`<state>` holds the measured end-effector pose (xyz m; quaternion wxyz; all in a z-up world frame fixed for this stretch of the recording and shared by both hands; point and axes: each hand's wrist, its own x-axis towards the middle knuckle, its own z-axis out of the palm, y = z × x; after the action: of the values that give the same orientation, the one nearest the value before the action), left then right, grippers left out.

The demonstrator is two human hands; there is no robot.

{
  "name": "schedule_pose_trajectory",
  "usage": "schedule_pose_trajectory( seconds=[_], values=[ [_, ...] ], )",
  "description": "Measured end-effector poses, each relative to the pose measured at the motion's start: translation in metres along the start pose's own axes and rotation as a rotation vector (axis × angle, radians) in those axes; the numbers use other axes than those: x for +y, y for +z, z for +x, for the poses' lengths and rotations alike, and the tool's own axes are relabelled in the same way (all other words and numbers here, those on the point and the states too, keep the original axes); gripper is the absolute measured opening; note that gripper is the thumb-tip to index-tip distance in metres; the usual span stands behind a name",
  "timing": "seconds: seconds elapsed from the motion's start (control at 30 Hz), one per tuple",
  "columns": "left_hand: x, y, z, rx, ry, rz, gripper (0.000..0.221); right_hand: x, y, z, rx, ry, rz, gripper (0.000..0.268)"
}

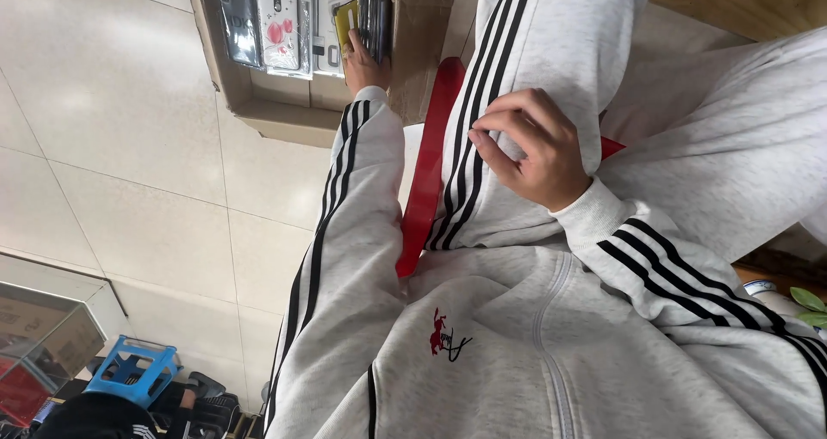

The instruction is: A person removes a phone case from its packaging, wipes it with a cloth, and then washes the cloth in a bowl of water.

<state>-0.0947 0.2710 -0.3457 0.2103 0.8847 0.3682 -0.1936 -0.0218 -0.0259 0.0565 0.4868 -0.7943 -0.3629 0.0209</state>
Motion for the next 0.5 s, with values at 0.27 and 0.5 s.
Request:
schedule_pose_trajectory(
  seconds=[0.27, 0.5],
  values=[
    [0.001, -0.045, -0.035, 0.064, 0.148, -0.412, 0.052, 0.000, 0.001, 0.000, 0.009, 0.008, -0.020, 0.014],
    [-0.035, -0.019, -0.011, 0.462, -0.095, -0.243, 0.055, 0.000, 0.003, -0.002, 0.005, 0.005, -0.024, 0.015]
  ],
)
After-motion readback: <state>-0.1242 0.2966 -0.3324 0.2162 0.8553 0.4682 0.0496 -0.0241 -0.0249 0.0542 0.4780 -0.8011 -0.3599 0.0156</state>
